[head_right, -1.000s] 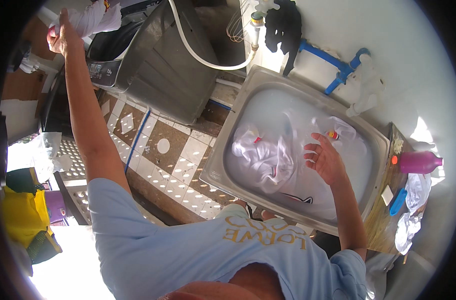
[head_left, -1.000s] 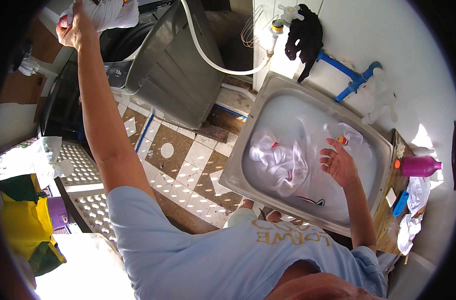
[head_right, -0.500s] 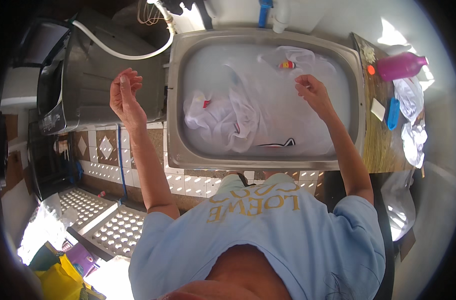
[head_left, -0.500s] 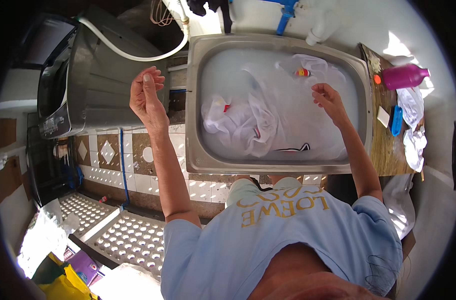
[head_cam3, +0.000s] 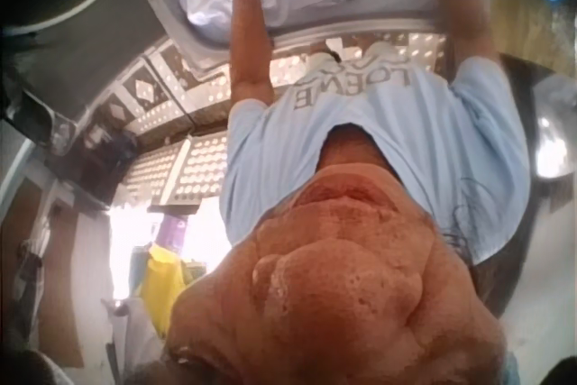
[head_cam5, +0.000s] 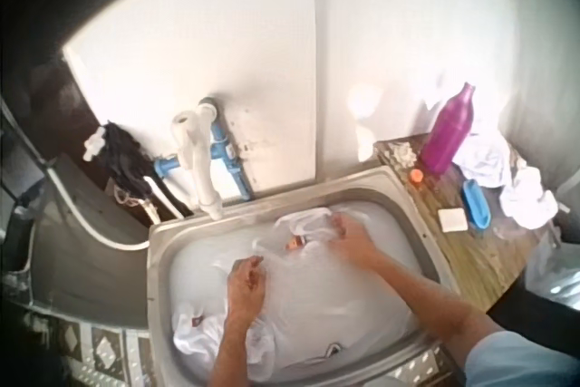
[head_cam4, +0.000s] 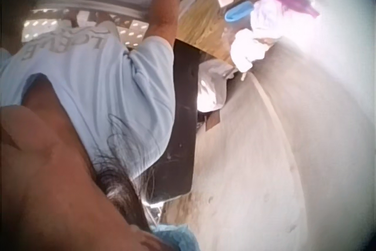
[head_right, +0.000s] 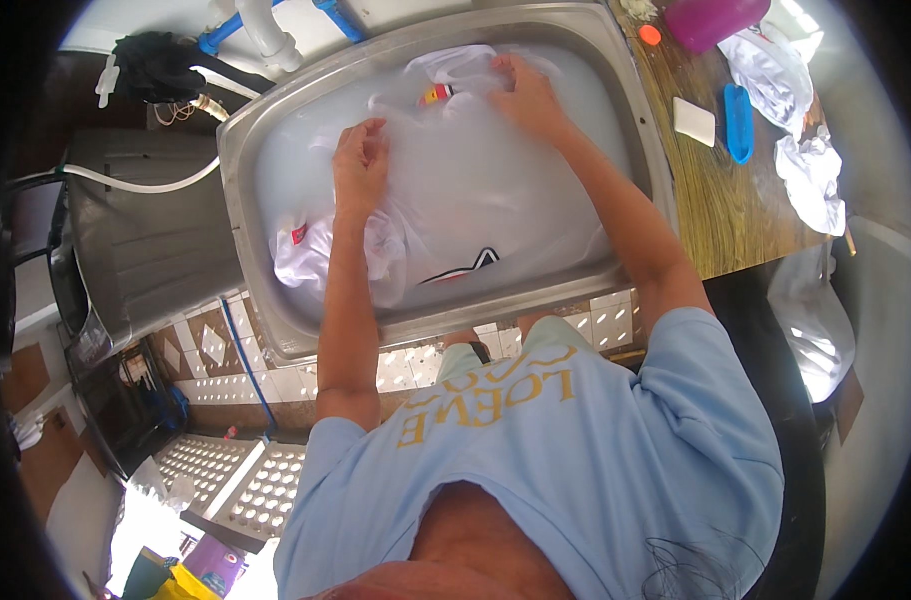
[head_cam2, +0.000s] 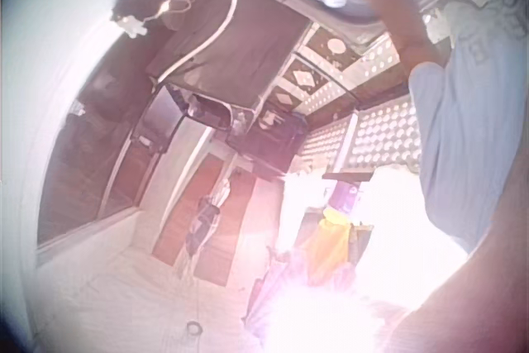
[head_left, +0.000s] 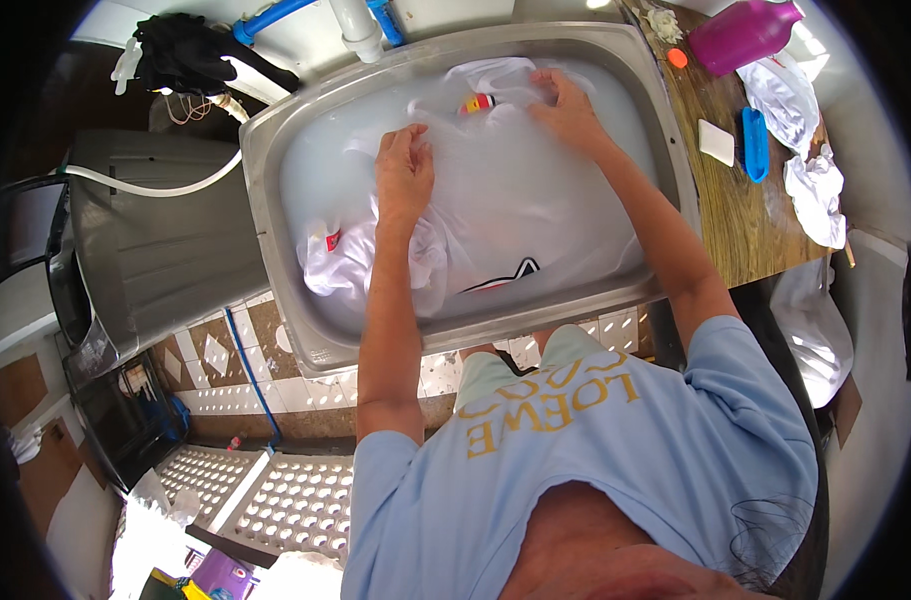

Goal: The person washes white garments by hand in a sink filled with water, rubbing the fabric together and using a small brush on localized spots.

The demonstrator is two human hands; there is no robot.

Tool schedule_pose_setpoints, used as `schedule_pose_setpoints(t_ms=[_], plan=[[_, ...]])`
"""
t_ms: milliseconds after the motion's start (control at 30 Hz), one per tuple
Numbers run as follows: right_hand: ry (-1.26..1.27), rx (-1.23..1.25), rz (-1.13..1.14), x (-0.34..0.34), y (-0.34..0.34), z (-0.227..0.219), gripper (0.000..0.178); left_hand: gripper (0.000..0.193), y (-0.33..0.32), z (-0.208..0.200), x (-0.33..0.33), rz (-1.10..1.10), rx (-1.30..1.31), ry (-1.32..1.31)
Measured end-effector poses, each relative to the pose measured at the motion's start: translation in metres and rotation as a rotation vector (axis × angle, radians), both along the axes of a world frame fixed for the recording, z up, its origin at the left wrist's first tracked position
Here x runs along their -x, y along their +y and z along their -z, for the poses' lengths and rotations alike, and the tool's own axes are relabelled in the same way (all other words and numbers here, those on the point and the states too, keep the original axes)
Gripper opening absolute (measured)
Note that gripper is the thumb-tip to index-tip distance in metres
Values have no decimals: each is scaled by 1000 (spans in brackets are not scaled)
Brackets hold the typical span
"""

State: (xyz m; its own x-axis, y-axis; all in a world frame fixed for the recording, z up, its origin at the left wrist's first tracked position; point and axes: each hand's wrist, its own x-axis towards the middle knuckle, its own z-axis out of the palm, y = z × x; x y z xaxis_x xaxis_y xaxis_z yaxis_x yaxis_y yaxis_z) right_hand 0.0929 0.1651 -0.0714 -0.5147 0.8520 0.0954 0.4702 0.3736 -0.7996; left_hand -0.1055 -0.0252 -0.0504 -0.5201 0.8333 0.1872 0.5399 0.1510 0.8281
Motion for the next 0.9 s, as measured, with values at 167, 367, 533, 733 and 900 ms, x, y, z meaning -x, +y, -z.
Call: schedule_pose_setpoints(t_ms=[167, 367, 533, 733, 900], plan=[[245, 301, -34, -18, 16, -1, 36, 21, -8, -3, 29, -6, -9, -555], [54, 241, -142, -18, 13, -20, 26, 21, -38, -29, 83, -140, -216, -765], [-70, -296, -101, -8, 0, -33, 16, 20, -63, -43, 98, -304, -273, -654], [316, -647, -358, 23, -42, -41, 10, 18, -67, -40, 100, -353, -176, -478], [397, -264, -726, 42, -110, -28, 23, 18, -64, -41, 94, -373, -62, -367]])
